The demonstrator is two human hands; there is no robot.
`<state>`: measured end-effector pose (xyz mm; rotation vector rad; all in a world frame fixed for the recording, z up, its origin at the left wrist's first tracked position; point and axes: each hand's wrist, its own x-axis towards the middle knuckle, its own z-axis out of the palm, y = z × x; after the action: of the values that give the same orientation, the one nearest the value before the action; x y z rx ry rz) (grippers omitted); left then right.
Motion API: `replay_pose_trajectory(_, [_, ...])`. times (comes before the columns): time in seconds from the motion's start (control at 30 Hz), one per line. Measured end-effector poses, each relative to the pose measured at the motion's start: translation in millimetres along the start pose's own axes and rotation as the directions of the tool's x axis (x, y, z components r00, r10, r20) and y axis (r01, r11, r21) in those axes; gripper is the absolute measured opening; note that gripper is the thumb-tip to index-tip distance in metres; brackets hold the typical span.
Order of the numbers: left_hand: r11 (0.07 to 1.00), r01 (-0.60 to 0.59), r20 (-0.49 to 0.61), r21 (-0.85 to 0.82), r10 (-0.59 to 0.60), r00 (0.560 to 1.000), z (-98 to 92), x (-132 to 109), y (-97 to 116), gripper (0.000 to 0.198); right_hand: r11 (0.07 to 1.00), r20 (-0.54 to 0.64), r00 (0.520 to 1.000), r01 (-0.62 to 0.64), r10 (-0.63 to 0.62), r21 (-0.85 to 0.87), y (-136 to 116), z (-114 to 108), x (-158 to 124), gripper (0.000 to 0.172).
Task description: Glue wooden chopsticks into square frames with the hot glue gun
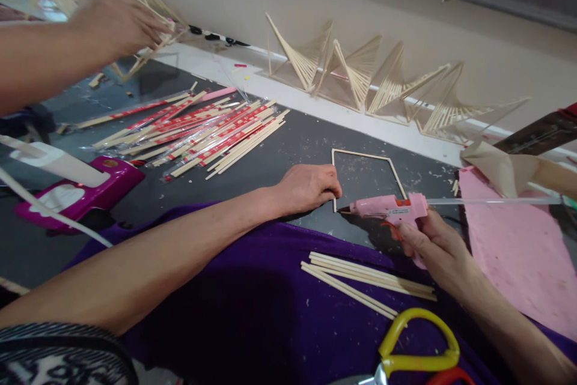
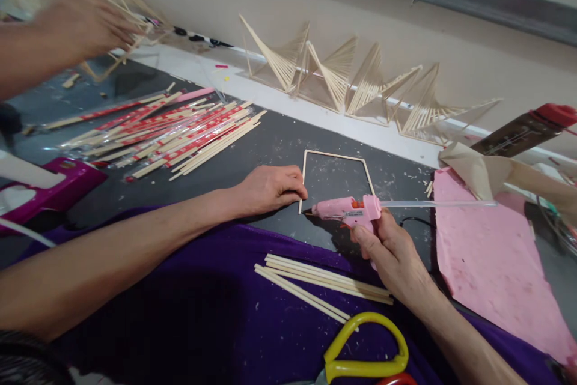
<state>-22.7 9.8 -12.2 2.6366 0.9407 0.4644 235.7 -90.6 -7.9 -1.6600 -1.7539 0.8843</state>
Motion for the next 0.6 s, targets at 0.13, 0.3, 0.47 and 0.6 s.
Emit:
replay_pose_trajectory(0.13, [1.0, -0.005, 0.003, 0.003, 0.005, 1.0, -0.6, 0.2, 0.3, 0.018, 0.999, 0.052, 0.998, -0.045, 0.044, 0.012, -0.5, -0.3, 0.0, 0.027])
replay_pose_trajectory(0.3, [1.0, 0.0, 0.008, 0.007, 0.0, 1.0, -0.8, 0.6, 0.7, 0.017, 1.0, 0.056, 0.998, -0.026, 0.027, -0.008, -0.4, -0.9, -0.2, 0.027])
replay_pose_trajectory(0.47, [1.0, 0.001, 0.007, 0.003, -0.001, 1.0, -0.6, 0.7, 0.5, 0.017, 0.999, 0.065, 0.997, -0.039, 0.039, -0.003, 2.2, -0.7, -0.1, 0.028])
replay_pose_trajectory(0.6, [1.0, 0.0, 0.013, 0.001, 0.0, 1.0, -1.2, 0.8, 0.6, 0.017, 0.996, 0.073, 0.996, -0.053, 0.048, 0.076, -0.3, -0.3, -0.5, 0.027])
